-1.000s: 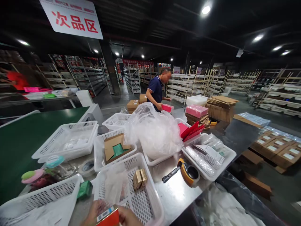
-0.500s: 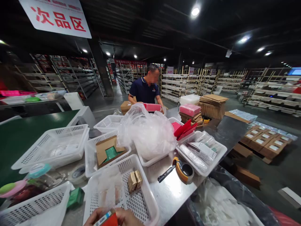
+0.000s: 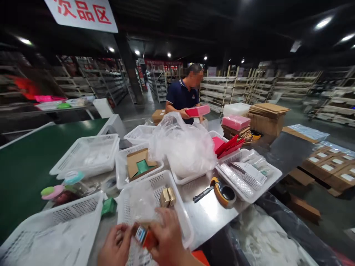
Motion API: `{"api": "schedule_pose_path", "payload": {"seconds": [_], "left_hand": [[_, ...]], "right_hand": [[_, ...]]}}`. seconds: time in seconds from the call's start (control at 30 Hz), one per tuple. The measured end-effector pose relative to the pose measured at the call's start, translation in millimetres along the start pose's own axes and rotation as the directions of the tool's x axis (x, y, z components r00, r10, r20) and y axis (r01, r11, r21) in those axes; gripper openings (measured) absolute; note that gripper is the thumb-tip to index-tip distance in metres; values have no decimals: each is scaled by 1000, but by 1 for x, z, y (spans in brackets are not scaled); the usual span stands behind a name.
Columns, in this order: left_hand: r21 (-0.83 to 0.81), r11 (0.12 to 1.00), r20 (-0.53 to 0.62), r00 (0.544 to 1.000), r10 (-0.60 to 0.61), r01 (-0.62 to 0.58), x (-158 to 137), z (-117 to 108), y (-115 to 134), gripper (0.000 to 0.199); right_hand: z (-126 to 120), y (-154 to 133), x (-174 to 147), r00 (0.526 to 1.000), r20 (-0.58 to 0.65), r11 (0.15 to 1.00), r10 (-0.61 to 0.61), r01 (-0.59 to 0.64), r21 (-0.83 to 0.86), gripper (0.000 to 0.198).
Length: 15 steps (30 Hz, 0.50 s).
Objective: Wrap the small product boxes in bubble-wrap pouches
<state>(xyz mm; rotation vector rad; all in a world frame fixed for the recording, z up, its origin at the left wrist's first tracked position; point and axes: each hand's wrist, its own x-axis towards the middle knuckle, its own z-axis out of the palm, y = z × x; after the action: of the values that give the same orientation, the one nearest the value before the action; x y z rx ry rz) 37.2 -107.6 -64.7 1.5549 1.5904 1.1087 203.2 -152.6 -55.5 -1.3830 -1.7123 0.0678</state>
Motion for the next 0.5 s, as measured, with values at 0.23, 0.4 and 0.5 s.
{"api": "schedule_pose_path", "payload": {"seconds": [0.23,0.4,0.5], "left_hand": [[-13,995,50,994,101,-101,7,1,33,37],[246,871,-74,888,454,-425,12,7,41,34],[283,715,127,764,633,-639,7,11,36,28]], "right_hand": [[-2,16,14,992,-31,971,-124,115,-210,27],[8,22,8,978,-38,973,-206,200,-114,20],[16,24,9,951,-62,935,304,-286,209,20]]}}
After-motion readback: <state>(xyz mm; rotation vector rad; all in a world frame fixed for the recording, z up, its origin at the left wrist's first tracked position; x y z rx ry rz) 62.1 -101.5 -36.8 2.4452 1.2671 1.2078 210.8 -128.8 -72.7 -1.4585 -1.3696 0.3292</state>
